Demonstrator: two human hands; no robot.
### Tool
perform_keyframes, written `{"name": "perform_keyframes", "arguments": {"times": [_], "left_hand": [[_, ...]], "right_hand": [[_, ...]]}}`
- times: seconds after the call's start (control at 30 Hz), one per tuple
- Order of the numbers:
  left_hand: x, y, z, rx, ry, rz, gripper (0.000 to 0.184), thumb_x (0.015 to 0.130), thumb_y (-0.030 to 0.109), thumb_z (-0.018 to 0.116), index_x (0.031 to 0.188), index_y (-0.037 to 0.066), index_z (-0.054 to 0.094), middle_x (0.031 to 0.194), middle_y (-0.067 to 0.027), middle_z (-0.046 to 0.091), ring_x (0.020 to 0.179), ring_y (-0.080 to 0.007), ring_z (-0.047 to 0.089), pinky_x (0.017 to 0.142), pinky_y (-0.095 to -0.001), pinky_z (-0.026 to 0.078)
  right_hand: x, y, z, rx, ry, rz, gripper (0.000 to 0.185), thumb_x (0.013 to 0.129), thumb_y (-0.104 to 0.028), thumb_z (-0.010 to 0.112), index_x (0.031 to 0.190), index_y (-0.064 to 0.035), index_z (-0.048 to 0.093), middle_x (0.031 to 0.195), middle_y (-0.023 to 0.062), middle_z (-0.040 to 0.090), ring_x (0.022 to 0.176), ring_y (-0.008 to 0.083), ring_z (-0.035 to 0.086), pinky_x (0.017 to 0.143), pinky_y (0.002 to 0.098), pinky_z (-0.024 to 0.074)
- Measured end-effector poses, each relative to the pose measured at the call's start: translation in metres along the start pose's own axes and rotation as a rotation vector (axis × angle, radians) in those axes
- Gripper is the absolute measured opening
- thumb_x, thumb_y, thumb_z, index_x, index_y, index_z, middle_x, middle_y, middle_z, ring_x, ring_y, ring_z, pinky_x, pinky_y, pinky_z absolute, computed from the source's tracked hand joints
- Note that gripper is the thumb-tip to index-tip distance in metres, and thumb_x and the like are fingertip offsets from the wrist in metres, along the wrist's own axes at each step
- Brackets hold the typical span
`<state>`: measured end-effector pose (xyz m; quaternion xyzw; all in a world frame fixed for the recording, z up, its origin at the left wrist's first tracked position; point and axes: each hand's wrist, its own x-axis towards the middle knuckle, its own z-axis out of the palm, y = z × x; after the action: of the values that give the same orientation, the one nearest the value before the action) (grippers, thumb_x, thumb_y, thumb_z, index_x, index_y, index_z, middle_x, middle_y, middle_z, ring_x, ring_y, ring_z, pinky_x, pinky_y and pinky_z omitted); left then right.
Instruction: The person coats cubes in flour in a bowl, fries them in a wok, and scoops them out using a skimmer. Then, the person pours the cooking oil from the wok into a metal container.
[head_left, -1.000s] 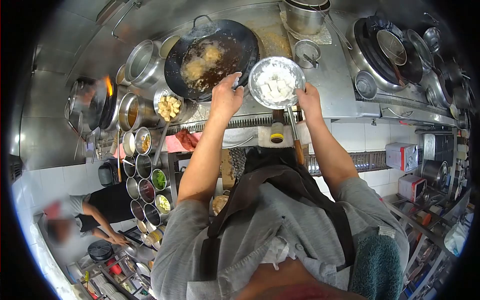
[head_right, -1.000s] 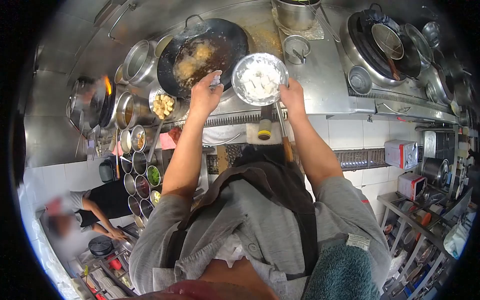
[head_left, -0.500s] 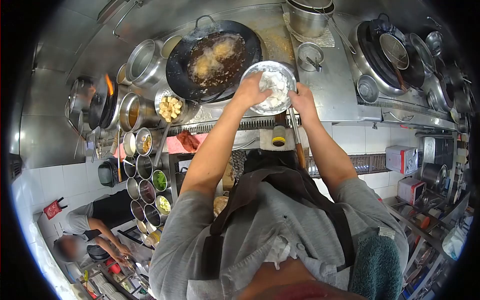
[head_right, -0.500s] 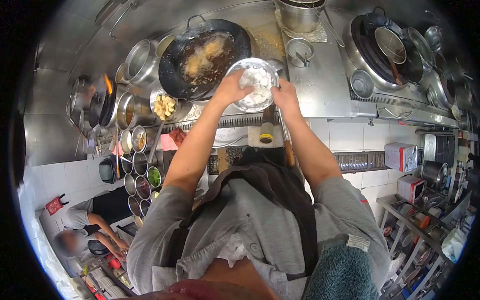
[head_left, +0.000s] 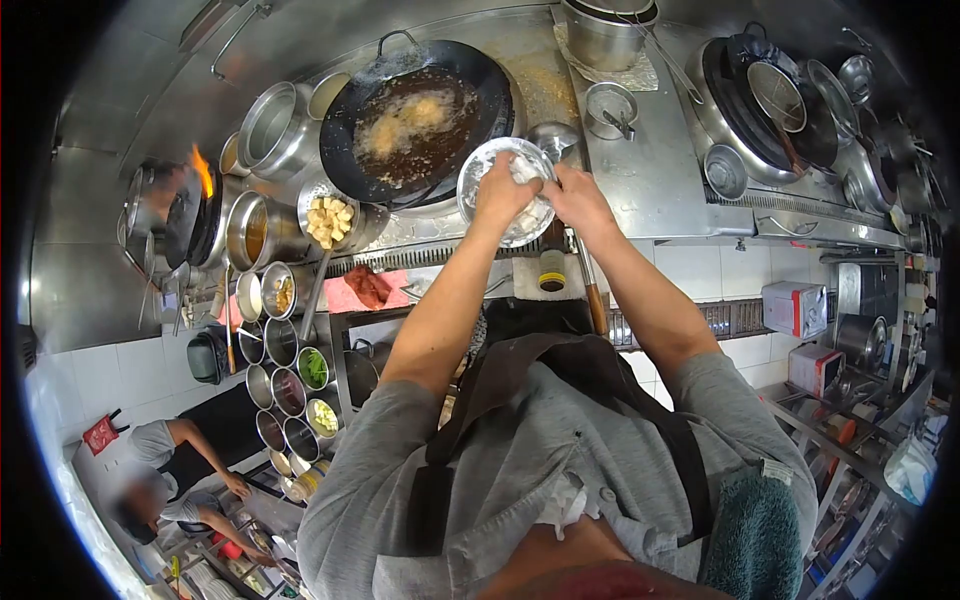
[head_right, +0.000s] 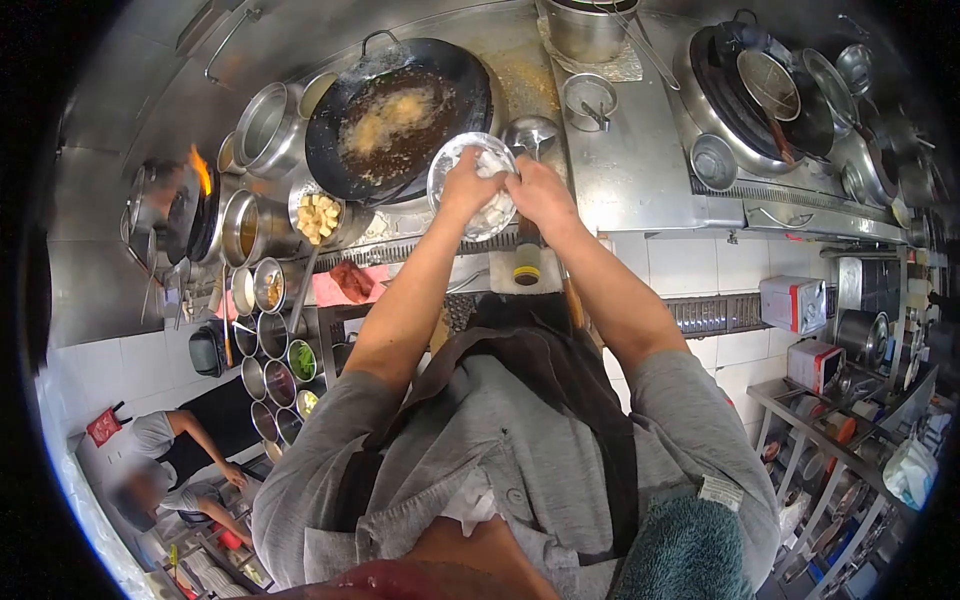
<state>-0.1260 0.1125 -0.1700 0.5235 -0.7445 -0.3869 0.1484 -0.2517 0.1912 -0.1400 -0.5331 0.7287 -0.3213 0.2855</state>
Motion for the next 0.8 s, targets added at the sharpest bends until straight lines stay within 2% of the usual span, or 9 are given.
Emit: {"name": "perform_keyframes", "arguments": {"times": [0.07, 0.27, 0.33, 0.37, 0.4, 0.57, 0.67, 0.73, 0.8], "left_hand": [[0.000, -0.002, 0.008, 0.113, 0.176, -0.026, 0.068, 0.064, 0.034, 0.070, 0.120, 0.008, 0.043, 0.106, -0.0258, 0.058, 0.101, -0.0388, 0.056, 0.085, -0.0405, 0.044], [0.004, -0.013, 0.003, 0.037, 0.052, 0.042, 0.067, 0.065, 0.028, 0.073, 0.121, 0.007, 0.042, 0.106, -0.0233, 0.058, 0.098, -0.0366, 0.058, 0.084, -0.0397, 0.045], [0.017, -0.034, 0.004, -0.228, 0.018, 0.037, 0.066, 0.063, 0.026, 0.074, 0.118, 0.003, 0.045, 0.104, -0.0219, 0.059, 0.097, -0.0342, 0.058, 0.087, -0.0350, 0.043], [0.031, -0.055, 0.013, -0.454, 0.019, 0.063, 0.064, 0.063, 0.020, 0.075, 0.118, 0.003, 0.046, 0.106, -0.0171, 0.058, 0.093, -0.0285, 0.059, 0.084, -0.0331, 0.045], [0.019, -0.033, -0.006, -0.767, -0.088, -0.065, 0.051, 0.073, 0.005, 0.067, 0.119, 0.006, 0.043, 0.101, -0.0101, 0.058, 0.090, -0.0198, 0.059, 0.072, -0.0323, 0.051], [0.008, -0.013, -0.050, -1.239, -0.174, -0.183, 0.038, 0.081, 0.007, 0.060, 0.116, 0.005, 0.045, 0.102, -0.0095, 0.058, 0.092, -0.0211, 0.060, 0.074, -0.0387, 0.053], [0.007, -0.010, -0.062, -1.289, -0.209, -0.240, 0.035, 0.082, 0.009, 0.058, 0.115, 0.007, 0.046, 0.102, -0.0080, 0.058, 0.092, -0.0213, 0.060, 0.074, -0.0394, 0.053], [0.008, -0.013, -0.063, -1.308, -0.200, -0.232, 0.034, 0.083, 0.009, 0.058, 0.115, 0.007, 0.047, 0.102, -0.0074, 0.058, 0.092, -0.0210, 0.060, 0.075, -0.0387, 0.053], [0.009, -0.017, -0.066, -1.334, -0.184, -0.219, 0.033, 0.083, 0.009, 0.057, 0.115, 0.007, 0.048, 0.102, -0.0068, 0.059, 0.092, -0.0206, 0.059, 0.076, -0.0380, 0.052]], "right_hand": [[0.000, -0.005, 0.005, -0.020, -0.006, 0.010, 0.027, 0.077, -0.020, 0.049, 0.087, 0.0047, 0.055, 0.092, 0.0301, 0.057, 0.091, 0.0428, 0.054, 0.084, 0.0470, 0.0399], [0.008, 0.011, 0.014, 0.064, -0.002, 0.052, 0.028, 0.077, -0.020, 0.049, 0.086, 0.0047, 0.056, 0.091, 0.0294, 0.057, 0.091, 0.0428, 0.054, 0.082, 0.0462, 0.0402], [0.013, 0.019, 0.020, 0.113, -0.016, 0.063, 0.028, 0.076, -0.020, 0.049, 0.087, 0.0048, 0.056, 0.092, 0.0293, 0.057, 0.093, 0.0425, 0.053, 0.083, 0.0452, 0.0399], [0.015, 0.023, 0.022, 0.135, -0.003, 0.057, 0.029, 0.076, -0.020, 0.049, 0.088, 0.0048, 0.056, 0.094, 0.0294, 0.057, 0.094, 0.0423, 0.052, 0.084, 0.0451, 0.0394], [0.016, 0.026, 0.023, 0.157, 0.011, 0.053, 0.029, 0.075, -0.020, 0.049, 0.089, 0.0049, 0.056, 0.095, 0.0294, 0.057, 0.095, 0.0421, 0.052, 0.085, 0.0449, 0.0389], [0.026, 0.032, 0.029, 0.312, 0.028, 0.082, 0.030, 0.073, -0.020, 0.050, 0.087, 0.0051, 0.058, 0.092, 0.0282, 0.057, 0.093, 0.0410, 0.053, 0.084, 0.0420, 0.0400], [0.036, 0.042, 0.042, 0.457, -0.032, 0.208, 0.029, 0.073, -0.020, 0.051, 0.084, 0.0056, 0.058, 0.086, 0.0259, 0.059, 0.083, 0.0378, 0.058, 0.075, 0.0404, 0.0458], [0.040, 0.041, 0.053, 0.388, 0.029, 0.052, 0.018, 0.078, -0.012, 0.054, 0.082, 0.0053, 0.058, 0.076, 0.0111, 0.060, 0.062, 0.0182, 0.061, 0.050, 0.0308, 0.0529], [0.030, 0.033, 0.052, 0.511, -0.043, 0.131, 0.019, 0.079, -0.013, 0.054, 0.085, 0.0047, 0.059, 0.077, 0.0101, 0.061, 0.062, 0.0173, 0.060, 0.050, 0.0299, 0.0518]]}}
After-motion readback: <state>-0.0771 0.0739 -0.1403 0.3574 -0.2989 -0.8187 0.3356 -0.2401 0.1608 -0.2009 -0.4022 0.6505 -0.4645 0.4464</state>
